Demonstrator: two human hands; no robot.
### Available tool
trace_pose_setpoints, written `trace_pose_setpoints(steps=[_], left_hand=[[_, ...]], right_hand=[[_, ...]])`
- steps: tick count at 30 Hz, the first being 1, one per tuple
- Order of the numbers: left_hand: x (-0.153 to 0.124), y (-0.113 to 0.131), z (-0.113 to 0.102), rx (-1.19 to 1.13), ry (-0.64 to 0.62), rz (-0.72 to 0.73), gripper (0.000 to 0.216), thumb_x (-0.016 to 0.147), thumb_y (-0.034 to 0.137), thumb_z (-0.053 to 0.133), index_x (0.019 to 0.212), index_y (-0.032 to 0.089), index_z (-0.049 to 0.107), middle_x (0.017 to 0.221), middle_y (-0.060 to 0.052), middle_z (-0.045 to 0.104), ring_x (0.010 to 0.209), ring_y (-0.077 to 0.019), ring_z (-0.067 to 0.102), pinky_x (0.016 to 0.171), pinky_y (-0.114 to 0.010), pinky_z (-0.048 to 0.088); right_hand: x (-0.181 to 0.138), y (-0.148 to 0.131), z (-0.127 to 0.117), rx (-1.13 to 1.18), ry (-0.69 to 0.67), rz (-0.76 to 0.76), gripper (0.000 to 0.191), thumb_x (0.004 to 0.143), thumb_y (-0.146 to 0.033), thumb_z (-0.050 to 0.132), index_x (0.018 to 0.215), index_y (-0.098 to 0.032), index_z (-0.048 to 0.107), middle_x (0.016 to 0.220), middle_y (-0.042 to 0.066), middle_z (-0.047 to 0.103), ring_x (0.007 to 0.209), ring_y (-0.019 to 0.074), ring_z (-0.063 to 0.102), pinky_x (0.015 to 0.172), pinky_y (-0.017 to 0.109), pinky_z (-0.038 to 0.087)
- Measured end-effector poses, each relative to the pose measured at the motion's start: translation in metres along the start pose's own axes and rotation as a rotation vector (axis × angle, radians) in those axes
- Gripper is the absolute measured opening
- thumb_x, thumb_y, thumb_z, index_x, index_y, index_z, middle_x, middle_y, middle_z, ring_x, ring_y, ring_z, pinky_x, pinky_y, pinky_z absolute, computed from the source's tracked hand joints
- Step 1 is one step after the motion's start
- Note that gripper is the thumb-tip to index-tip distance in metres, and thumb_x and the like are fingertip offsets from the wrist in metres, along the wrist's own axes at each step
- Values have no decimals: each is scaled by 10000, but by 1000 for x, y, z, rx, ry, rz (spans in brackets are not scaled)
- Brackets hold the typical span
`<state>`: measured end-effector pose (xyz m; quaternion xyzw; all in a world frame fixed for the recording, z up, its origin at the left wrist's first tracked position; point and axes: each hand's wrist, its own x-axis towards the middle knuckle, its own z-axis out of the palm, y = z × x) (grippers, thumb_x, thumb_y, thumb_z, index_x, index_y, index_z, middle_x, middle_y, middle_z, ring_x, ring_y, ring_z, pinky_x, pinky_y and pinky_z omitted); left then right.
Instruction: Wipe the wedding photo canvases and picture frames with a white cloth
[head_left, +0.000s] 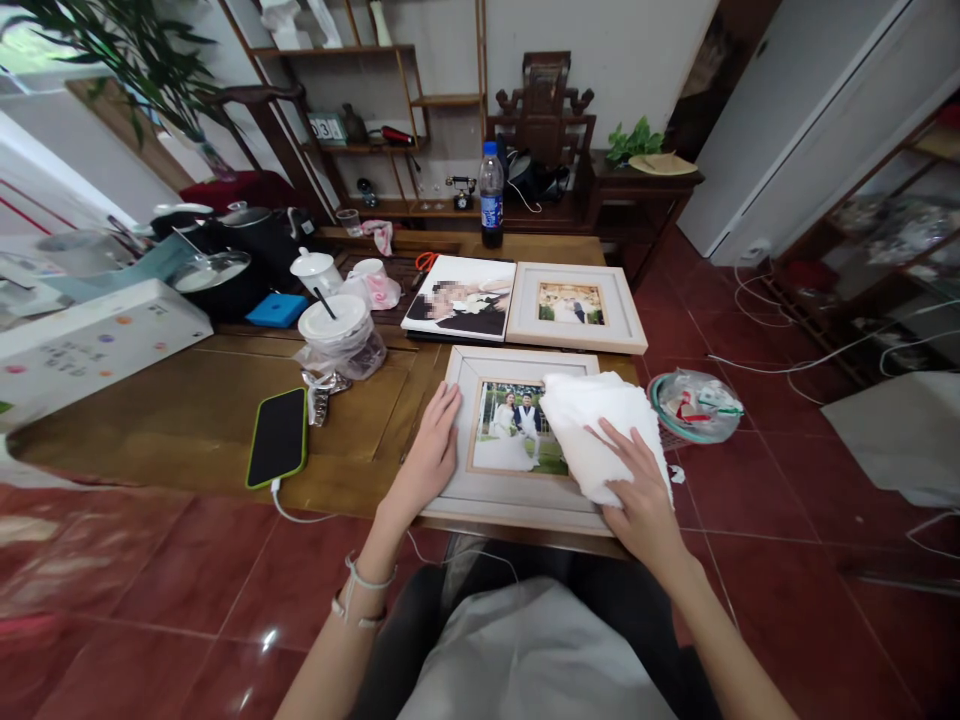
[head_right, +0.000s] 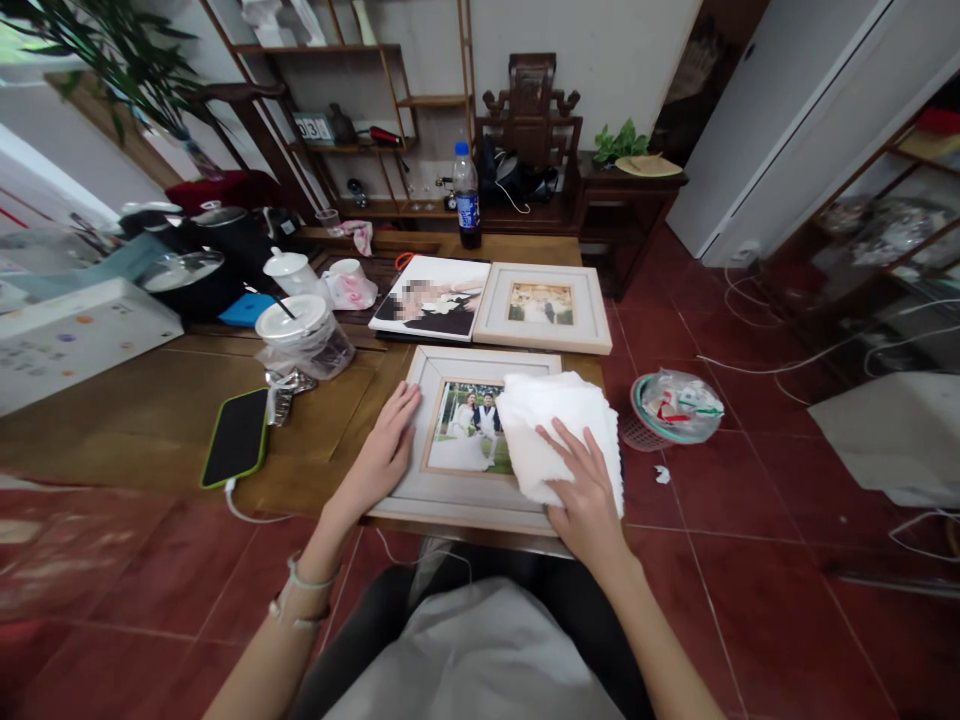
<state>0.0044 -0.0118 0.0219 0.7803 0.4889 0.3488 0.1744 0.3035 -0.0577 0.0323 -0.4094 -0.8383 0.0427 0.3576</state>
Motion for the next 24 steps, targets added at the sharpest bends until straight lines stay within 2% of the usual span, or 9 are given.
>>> trace_pose_setpoints(steps=[11, 19, 24], left_hand=[[1, -4, 0, -17, -24, 11, 497, 922, 158, 321, 1419, 168, 302, 1495, -119, 289, 1397, -209, 213, 1149, -447, 192], [-4, -7, -5, -124, -30, 40, 502, 891, 199, 414, 1389, 183, 355, 1493, -110, 295, 1395, -222, 214, 1143, -453, 184], [-5, -12, 0, -65, -10, 44, 473, 912, 179, 351, 1385, 159, 355, 1491, -125, 290, 1400, -220, 197, 1145, -464, 180]], right_hand=[[0, 3, 5, 0, 71, -12, 237, 584, 15, 455, 597, -206, 538, 1427, 46, 409, 1312, 305, 354, 1054, 621, 273], [-1, 2, 4, -18, 44, -5, 266, 596, 20, 453, 682, -191, 591, 1408, 105, 430, 1302, 289, 373, 1072, 578, 278], [0, 3, 5, -57, 33, -7, 293, 578, 22, 448, 717, -178, 611, 1377, 146, 460, 1303, 285, 370, 1068, 566, 283]])
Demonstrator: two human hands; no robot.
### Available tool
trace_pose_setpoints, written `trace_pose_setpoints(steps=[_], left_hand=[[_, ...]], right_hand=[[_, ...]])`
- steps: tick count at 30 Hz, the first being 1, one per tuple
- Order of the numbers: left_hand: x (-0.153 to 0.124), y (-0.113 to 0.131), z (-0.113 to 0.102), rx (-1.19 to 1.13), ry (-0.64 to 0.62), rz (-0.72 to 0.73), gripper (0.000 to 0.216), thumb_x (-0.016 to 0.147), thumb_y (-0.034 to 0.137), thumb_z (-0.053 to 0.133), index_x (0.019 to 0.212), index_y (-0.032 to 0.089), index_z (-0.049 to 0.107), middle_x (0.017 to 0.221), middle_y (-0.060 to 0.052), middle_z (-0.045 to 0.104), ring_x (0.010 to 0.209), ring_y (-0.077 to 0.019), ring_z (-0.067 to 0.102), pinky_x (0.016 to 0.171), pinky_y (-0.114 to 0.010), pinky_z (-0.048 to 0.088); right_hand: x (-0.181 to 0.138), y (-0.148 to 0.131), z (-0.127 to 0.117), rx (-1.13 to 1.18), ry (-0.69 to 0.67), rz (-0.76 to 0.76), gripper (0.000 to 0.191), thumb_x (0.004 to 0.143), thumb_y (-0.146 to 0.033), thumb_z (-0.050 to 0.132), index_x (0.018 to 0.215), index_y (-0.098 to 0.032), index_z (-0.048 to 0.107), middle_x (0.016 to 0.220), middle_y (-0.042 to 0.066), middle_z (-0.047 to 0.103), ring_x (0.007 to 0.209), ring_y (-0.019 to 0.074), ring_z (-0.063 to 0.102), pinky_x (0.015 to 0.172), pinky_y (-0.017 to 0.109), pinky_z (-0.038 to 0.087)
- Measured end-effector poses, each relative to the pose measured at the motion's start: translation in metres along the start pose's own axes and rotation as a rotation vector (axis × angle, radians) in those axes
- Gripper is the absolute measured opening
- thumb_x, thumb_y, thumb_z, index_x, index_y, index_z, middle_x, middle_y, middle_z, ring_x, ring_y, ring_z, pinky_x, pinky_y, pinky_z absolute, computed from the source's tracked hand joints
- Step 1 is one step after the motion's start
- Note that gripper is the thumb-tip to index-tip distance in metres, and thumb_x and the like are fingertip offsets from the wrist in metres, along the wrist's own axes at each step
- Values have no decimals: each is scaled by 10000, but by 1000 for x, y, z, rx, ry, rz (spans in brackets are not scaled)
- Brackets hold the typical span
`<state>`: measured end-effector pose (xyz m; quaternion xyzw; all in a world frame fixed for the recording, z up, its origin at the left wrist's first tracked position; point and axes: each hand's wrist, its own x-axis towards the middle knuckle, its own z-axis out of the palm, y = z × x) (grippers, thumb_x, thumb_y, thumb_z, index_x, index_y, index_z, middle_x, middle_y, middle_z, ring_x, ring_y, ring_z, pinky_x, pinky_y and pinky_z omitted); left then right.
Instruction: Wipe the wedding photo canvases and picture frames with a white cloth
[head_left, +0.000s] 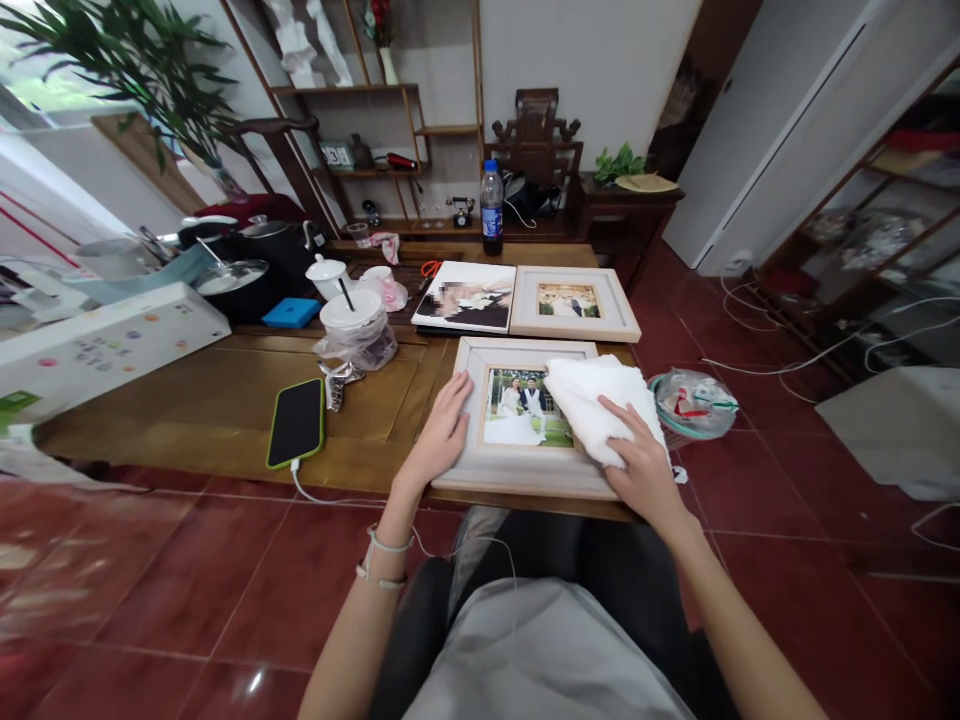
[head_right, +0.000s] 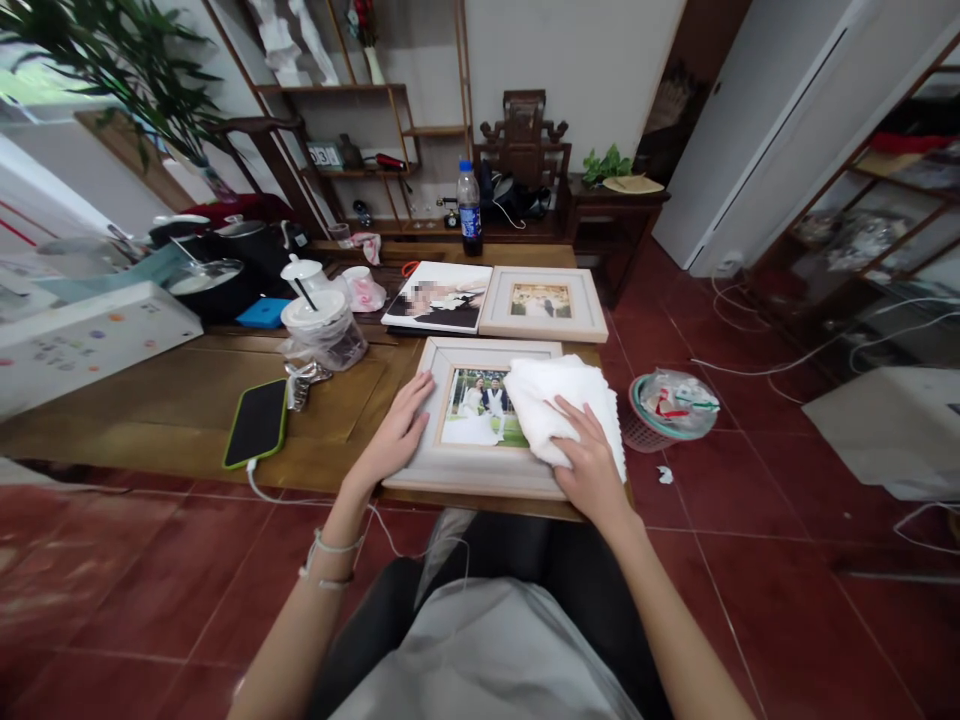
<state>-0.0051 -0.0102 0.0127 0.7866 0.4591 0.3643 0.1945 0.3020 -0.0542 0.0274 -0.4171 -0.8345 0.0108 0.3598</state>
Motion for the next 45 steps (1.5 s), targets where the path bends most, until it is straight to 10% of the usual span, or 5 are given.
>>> trace_pose_setpoints(steps=[10, 16, 24, 37, 45], left_hand=[[2, -6, 5, 36, 32, 10, 455, 919, 191, 330, 1367, 132, 380, 1461, -143, 337, 1383, -218, 246, 1149, -450, 202], [1, -6, 5, 22, 37, 10, 464, 912, 183, 343, 1375, 173, 373, 1470, -115, 337, 1386, -217, 247, 1145, -461, 211], [3, 1, 3, 93, 129, -38, 398, 863, 161, 427, 1247, 110, 517, 1368, -161, 480, 1310, -250, 399, 1104, -461, 312], [-3, -7, 1, 7, 36, -1, 443, 898, 195, 382, 1333, 125, 428, 1465, -152, 342, 1388, -223, 248, 1140, -454, 225], [-5, -7, 2, 20, 2, 14, 456, 946, 253, 318, 1387, 141, 350, 1499, -142, 277, 1408, -211, 184, 1150, -458, 182]], right_hand=[[2, 13, -14, -126, -116, 18, 267, 592, -22, 486, 748, -181, 634, 1277, 135, 546, 1193, 313, 489, 961, 497, 429], [36, 30, -27, -425, 226, 219, 200, 662, -51, 517, 747, -170, 654, 1079, 153, 644, 1048, 349, 570, 854, 505, 477], [78, 22, 16, -443, -329, -60, 548, 626, 29, 498, 1096, -209, 650, 1358, 92, 499, 1311, 331, 334, 1049, 575, 244], [80, 28, 14, -430, -48, -10, 478, 665, 15, 463, 1063, -160, 663, 1422, 97, 423, 1345, 289, 287, 1069, 509, 266], [84, 24, 30, -527, -310, 32, 520, 666, -9, 517, 1124, -218, 651, 1438, 109, 396, 1338, 369, 267, 1046, 568, 225]])
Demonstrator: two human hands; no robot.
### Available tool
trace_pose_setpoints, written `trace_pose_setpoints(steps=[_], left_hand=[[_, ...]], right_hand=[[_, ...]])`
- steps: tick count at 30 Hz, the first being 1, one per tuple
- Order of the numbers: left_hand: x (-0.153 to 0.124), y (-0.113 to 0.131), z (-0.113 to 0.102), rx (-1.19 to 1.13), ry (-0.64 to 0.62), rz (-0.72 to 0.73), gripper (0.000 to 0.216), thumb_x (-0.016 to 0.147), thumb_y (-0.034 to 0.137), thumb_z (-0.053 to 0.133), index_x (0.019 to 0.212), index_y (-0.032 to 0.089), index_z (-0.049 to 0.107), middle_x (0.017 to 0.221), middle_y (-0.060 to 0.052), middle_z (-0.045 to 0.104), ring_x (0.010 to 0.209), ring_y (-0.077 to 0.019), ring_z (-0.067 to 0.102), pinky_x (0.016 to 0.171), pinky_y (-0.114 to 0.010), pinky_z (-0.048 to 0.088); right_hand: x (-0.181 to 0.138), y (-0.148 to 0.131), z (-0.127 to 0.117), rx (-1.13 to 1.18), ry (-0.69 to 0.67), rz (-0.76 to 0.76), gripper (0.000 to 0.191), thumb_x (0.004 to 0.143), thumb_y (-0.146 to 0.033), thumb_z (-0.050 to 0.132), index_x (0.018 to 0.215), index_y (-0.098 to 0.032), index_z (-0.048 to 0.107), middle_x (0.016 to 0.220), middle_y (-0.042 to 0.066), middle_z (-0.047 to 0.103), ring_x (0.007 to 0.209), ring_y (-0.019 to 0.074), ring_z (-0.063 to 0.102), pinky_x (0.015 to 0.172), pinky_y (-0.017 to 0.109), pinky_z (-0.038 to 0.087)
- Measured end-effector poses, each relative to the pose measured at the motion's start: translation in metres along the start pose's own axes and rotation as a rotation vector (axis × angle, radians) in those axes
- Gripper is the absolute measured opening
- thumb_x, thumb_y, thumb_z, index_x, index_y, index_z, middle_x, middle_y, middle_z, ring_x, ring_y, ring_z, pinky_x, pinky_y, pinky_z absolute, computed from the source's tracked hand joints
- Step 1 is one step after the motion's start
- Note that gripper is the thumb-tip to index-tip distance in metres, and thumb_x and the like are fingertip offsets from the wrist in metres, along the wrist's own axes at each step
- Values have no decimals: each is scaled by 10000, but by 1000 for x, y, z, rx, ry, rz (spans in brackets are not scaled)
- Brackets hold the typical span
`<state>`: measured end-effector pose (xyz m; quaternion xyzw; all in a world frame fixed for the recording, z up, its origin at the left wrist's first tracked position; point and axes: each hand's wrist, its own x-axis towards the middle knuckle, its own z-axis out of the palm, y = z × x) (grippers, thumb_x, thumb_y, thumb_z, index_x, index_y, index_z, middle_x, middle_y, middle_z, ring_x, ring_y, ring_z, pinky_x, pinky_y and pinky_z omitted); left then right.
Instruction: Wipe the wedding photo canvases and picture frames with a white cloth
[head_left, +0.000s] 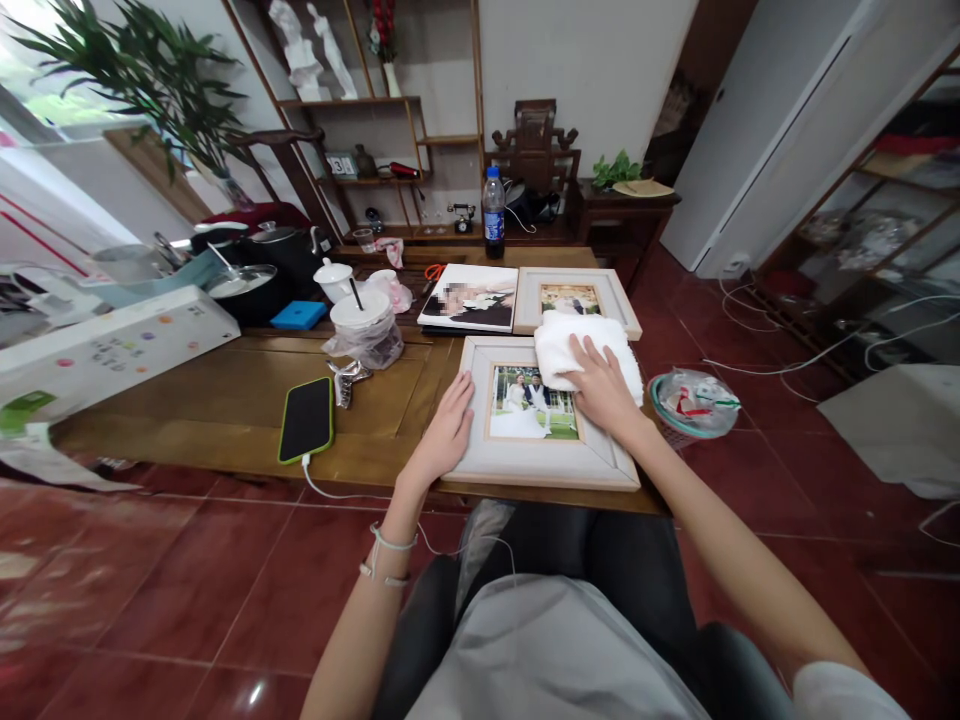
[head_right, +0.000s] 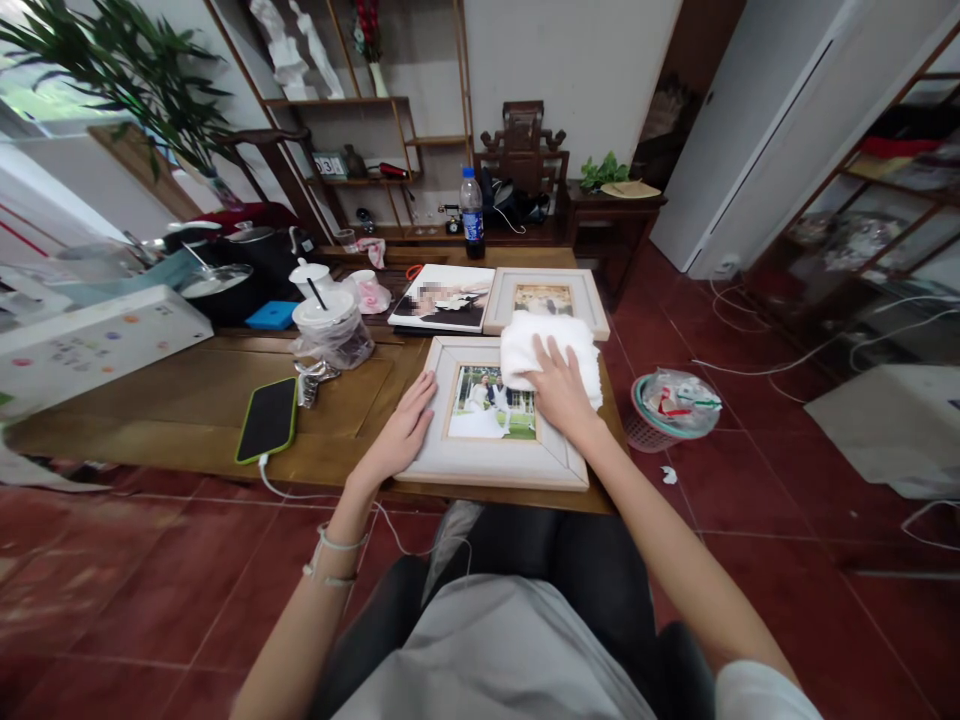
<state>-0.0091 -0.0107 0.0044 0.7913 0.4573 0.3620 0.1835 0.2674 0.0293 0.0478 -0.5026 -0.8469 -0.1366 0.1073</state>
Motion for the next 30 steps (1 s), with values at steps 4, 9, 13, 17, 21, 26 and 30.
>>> trace_pose_setpoints(steps=[4, 9, 13, 17, 21, 26, 30], left_hand=[[1, 1, 0, 34, -24, -1, 463, 956, 274, 298, 1394, 130, 337, 1496, -148, 280, 1407, -215, 186, 1149, -464, 182], [2, 1, 0, 59, -13, 15, 462, 957, 275, 293, 1391, 121, 339, 1481, -156, 307, 1399, -222, 207, 1145, -470, 201], [3, 1, 0, 52, -23, 25, 456, 953, 263, 300, 1392, 146, 343, 1478, -139, 321, 1397, -224, 217, 1142, -479, 208], [4, 3, -2, 50, -58, 19, 449, 948, 242, 298, 1374, 123, 376, 1466, -147, 343, 1395, -222, 222, 1144, -463, 213], [4, 4, -2, 66, -54, 30, 450, 940, 217, 306, 1373, 115, 375, 1475, -150, 323, 1395, -222, 222, 1145, -454, 212], [4, 2, -2, 55, -57, 49, 450, 928, 190, 318, 1370, 135, 381, 1477, -143, 321, 1395, -230, 223, 1142, -473, 214], [5, 2, -2, 51, -61, 66, 447, 927, 180, 308, 1367, 152, 383, 1472, -137, 330, 1391, -230, 234, 1139, -485, 223]], right_hand=[[0, -2, -1, -36, -22, -9, 479, 701, -24, 503, 1128, -185, 647, 1419, 145, 411, 1328, 357, 290, 1038, 530, 248], [-7, -4, -17, 10, -78, -104, 484, 701, -34, 495, 1145, -169, 632, 1349, 151, 496, 1276, 322, 382, 1044, 515, 251], [-35, -21, -42, 111, -153, -217, 463, 684, -42, 498, 1098, -175, 657, 1301, 149, 540, 1241, 302, 434, 1054, 486, 274], [-73, -46, -73, 261, -217, -286, 518, 642, -23, 476, 1104, -180, 649, 1265, 139, 570, 1214, 275, 471, 1033, 447, 339], [-95, -64, -88, 364, -248, -283, 536, 621, -59, 485, 1112, -206, 638, 1261, 112, 577, 1211, 285, 471, 1000, 462, 382], [-82, -50, -67, 355, -205, -175, 622, 596, -28, 485, 1185, -193, 595, 1368, 128, 479, 1278, 280, 401, 1021, 464, 365], [-43, -19, -39, 244, -104, -75, 616, 618, 11, 479, 1206, -146, 578, 1446, 165, 362, 1339, 300, 302, 1066, 485, 296]])
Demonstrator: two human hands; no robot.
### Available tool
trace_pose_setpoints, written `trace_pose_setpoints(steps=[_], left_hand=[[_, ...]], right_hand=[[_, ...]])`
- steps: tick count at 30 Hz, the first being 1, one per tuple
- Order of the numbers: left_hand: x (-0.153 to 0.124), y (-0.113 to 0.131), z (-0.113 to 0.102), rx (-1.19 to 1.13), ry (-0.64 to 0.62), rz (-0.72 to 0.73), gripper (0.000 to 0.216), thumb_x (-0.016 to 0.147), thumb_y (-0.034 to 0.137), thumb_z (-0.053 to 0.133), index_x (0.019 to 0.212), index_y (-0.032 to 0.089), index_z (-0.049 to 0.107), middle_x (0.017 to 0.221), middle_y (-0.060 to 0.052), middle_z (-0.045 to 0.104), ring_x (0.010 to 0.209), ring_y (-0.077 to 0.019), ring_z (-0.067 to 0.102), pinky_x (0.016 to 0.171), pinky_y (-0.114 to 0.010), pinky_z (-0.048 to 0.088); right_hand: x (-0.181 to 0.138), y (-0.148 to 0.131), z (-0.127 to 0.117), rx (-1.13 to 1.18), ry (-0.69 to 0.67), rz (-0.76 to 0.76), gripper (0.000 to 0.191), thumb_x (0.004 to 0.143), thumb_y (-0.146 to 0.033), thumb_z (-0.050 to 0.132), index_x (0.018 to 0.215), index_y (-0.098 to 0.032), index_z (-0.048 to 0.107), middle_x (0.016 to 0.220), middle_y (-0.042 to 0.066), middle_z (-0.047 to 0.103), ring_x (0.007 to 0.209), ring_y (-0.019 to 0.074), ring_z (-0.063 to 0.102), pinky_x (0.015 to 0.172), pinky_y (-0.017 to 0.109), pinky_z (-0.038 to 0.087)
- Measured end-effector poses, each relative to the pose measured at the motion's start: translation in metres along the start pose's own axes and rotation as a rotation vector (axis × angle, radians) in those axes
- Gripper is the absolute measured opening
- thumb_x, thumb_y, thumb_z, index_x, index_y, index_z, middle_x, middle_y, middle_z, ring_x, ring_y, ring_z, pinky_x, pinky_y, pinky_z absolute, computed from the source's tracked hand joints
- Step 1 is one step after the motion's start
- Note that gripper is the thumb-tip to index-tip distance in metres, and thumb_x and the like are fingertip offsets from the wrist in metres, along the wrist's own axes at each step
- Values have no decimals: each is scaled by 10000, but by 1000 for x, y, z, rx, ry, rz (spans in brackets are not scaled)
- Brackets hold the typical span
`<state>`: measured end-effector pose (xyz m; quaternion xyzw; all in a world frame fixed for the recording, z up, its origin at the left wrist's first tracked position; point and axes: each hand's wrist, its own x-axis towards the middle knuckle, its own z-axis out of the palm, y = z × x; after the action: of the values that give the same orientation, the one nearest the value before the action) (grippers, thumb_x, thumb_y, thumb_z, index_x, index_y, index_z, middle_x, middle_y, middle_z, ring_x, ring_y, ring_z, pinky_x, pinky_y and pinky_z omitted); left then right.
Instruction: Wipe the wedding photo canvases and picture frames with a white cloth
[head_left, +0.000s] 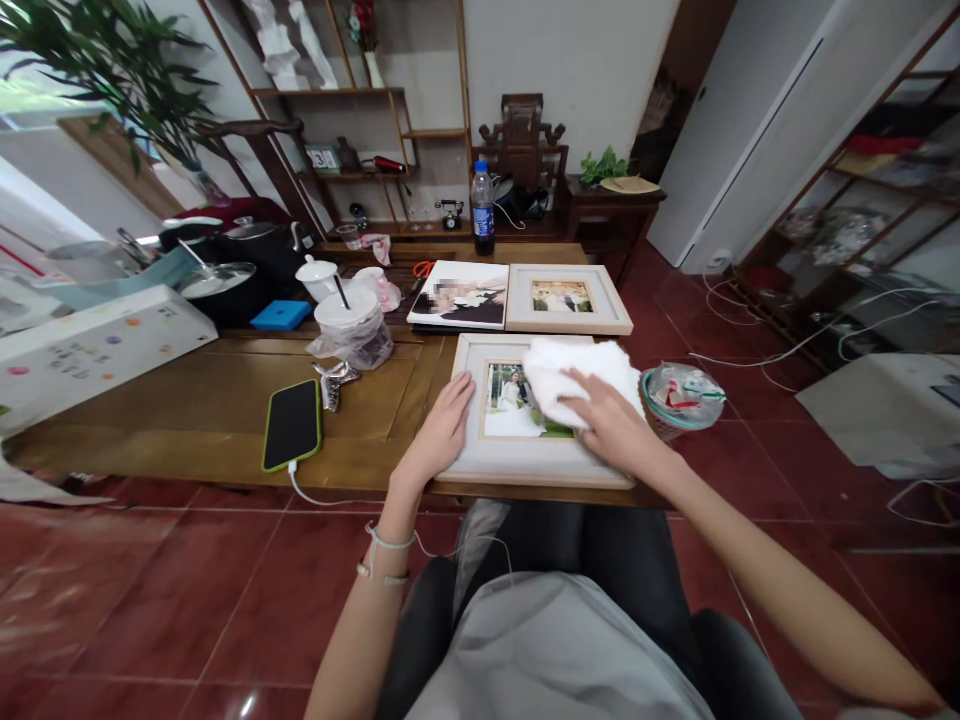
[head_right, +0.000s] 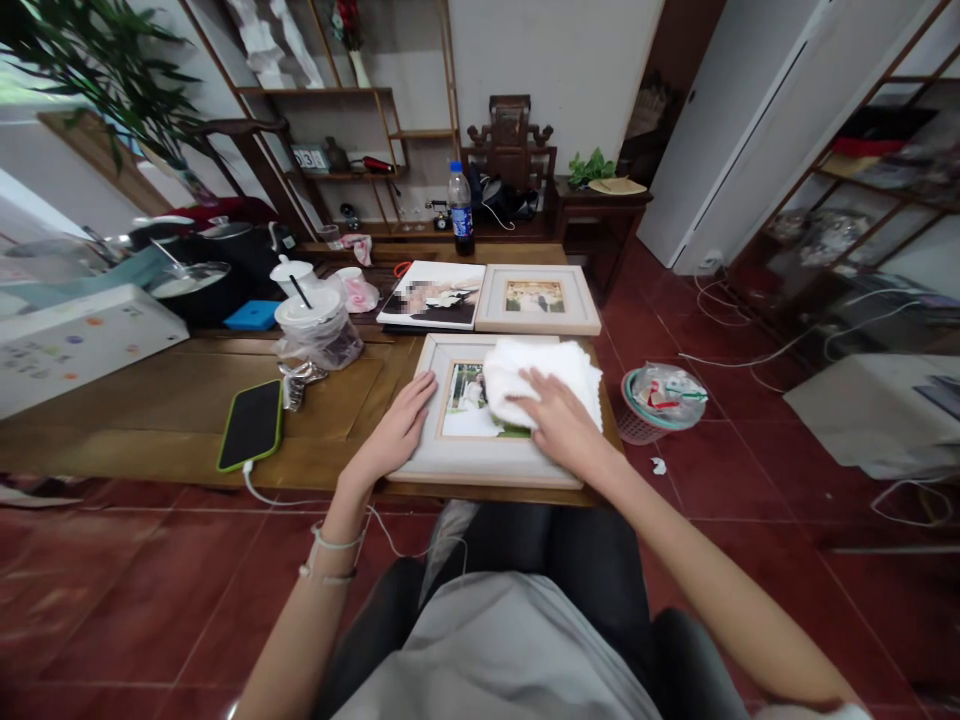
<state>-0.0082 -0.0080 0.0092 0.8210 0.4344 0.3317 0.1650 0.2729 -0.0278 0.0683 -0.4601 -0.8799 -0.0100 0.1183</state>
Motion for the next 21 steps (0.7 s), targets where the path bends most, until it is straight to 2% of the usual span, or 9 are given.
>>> trace_pose_setpoints(steps=[3, 6, 8, 11, 15, 18, 21], left_hand=[[0, -1, 1, 5, 3, 0, 447, 925, 177, 308, 1365, 146, 384, 1464, -146, 341, 1389, -231, 241, 1138, -485, 227], [0, -1, 3, -6, 24, -8, 456, 920, 166, 308, 1371, 162, 378, 1454, -139, 359, 1387, -229, 246, 1136, -489, 234], [1, 0, 4, -13, 36, -16, 462, 917, 157, 306, 1374, 166, 374, 1449, -134, 368, 1384, -227, 254, 1136, -487, 237], [1, 1, 4, -8, 37, -28, 464, 917, 156, 301, 1375, 149, 372, 1449, -138, 367, 1381, -225, 260, 1139, -479, 233], [2, 3, 3, -6, 35, -45, 460, 919, 173, 306, 1372, 135, 380, 1452, -144, 363, 1378, -229, 265, 1142, -471, 226], [2, 3, 2, -9, 29, -47, 463, 921, 182, 306, 1379, 152, 373, 1455, -135, 363, 1378, -232, 266, 1140, -485, 224], [1, 4, 2, -9, 20, -46, 467, 923, 182, 302, 1385, 158, 365, 1460, -126, 358, 1382, -228, 259, 1142, -479, 223]], right_hand=[[33, 23, 8, -112, 85, 83, 597, 655, 15, 467, 1221, -144, 571, 1450, 169, 354, 1355, 333, 254, 1071, 552, 234], [53, 29, 12, -199, 35, 53, 596, 670, 24, 452, 1214, -181, 583, 1415, 154, 416, 1335, 356, 286, 1049, 629, 172], [53, 21, 12, -211, -20, 4, 583, 681, 22, 444, 1205, -189, 590, 1386, 155, 454, 1308, 347, 340, 1042, 643, 153], [31, -2, 5, -157, -111, -74, 552, 692, 1, 454, 1191, -188, 596, 1363, 158, 478, 1282, 328, 387, 1046, 626, 178], [-17, -42, -14, -37, -228, -196, 543, 677, 1, 465, 1173, -169, 604, 1377, 175, 459, 1301, 318, 366, 1070, 578, 217], [-45, -65, -26, 43, -247, -227, 518, 664, -11, 480, 1136, -168, 626, 1388, 170, 447, 1299, 318, 371, 1076, 545, 264], [-54, -71, -27, 113, -223, -236, 549, 640, -12, 483, 1136, -199, 627, 1406, 134, 434, 1305, 305, 366, 1079, 530, 285]])
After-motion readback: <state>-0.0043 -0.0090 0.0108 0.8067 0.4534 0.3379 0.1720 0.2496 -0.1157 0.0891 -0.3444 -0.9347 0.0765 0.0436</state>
